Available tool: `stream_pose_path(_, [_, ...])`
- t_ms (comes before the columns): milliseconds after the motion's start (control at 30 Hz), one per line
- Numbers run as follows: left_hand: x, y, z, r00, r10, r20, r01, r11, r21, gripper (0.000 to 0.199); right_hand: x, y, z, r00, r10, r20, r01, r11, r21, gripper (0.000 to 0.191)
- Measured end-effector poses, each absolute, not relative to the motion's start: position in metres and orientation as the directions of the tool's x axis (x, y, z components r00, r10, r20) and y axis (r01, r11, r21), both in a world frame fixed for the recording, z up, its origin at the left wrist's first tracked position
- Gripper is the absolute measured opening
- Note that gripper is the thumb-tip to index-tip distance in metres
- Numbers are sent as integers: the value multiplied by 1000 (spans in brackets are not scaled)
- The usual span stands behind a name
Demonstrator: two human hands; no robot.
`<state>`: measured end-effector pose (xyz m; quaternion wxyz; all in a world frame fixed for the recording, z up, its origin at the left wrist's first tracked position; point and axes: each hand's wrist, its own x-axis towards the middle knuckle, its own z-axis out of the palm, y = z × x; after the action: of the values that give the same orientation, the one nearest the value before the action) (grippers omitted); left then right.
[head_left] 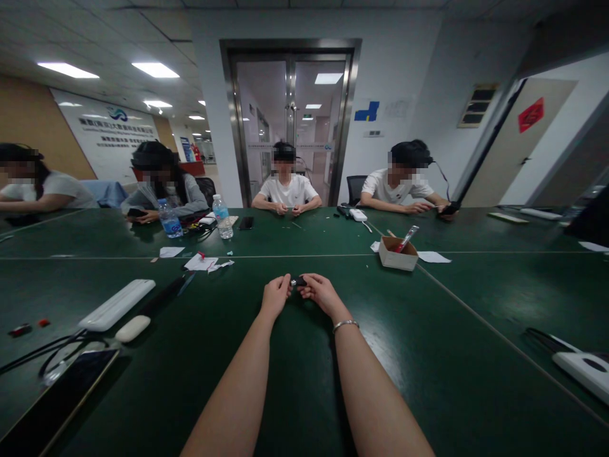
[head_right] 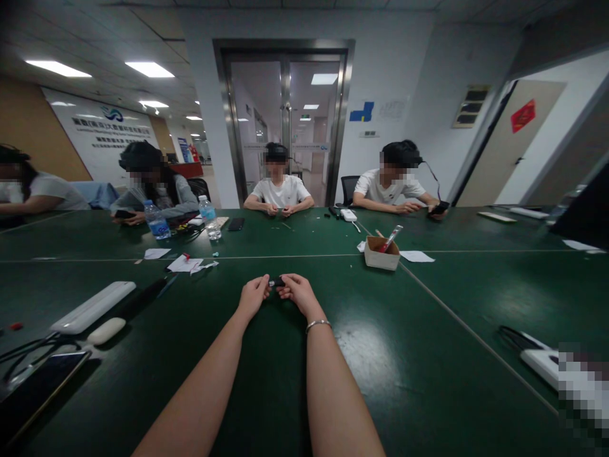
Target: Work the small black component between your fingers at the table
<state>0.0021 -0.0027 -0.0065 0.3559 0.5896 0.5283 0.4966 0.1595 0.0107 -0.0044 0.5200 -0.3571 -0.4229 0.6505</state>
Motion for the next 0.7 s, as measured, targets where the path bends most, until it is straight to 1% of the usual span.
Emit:
stream_pose_path(67, [3, -1, -8, -65, 975, 212, 251, -190, 949, 41, 159, 11, -4, -197, 980, -24, -374, -98, -922, 25])
stream_pose_path(167, [2, 3, -11, -63, 965, 255, 145, -244, 959, 27, 158, 10, -3, -179, 983, -32, -365, -97, -926, 23])
stream_pose_path(233, [1, 7, -13, -49, 956, 288, 97, -282, 954, 31, 158, 9, -2, -174, 984, -35, -360, -97, -928, 23])
stream_pose_path(300, [1, 9, -15, -42, 955, 295, 88, -291, 953, 31, 158, 9, -2, -184, 983, -27, -356, -92, -930, 23])
stream_pose_path(367, [1, 9, -16, -53, 961, 270, 89, -265, 960, 29, 159, 9, -2, -209, 978, -15, -349, -89, -933, 25])
stream_pose_path(500, [3, 7, -13, -92, 972, 217, 102, -207, 973, 29, 159, 9, -2, -240, 971, -10, -346, -95, -934, 27])
stream_pose_path(567, [2, 5, -12, -76, 971, 225, 95, -217, 971, 27, 160, 9, -2, -226, 974, -7, -359, -90, -929, 27])
stream_pose_path(700, [0, 6, -11, -25, 967, 254, 99, -250, 963, 29, 160, 8, -1, -203, 979, -10, -376, -88, -922, 25])
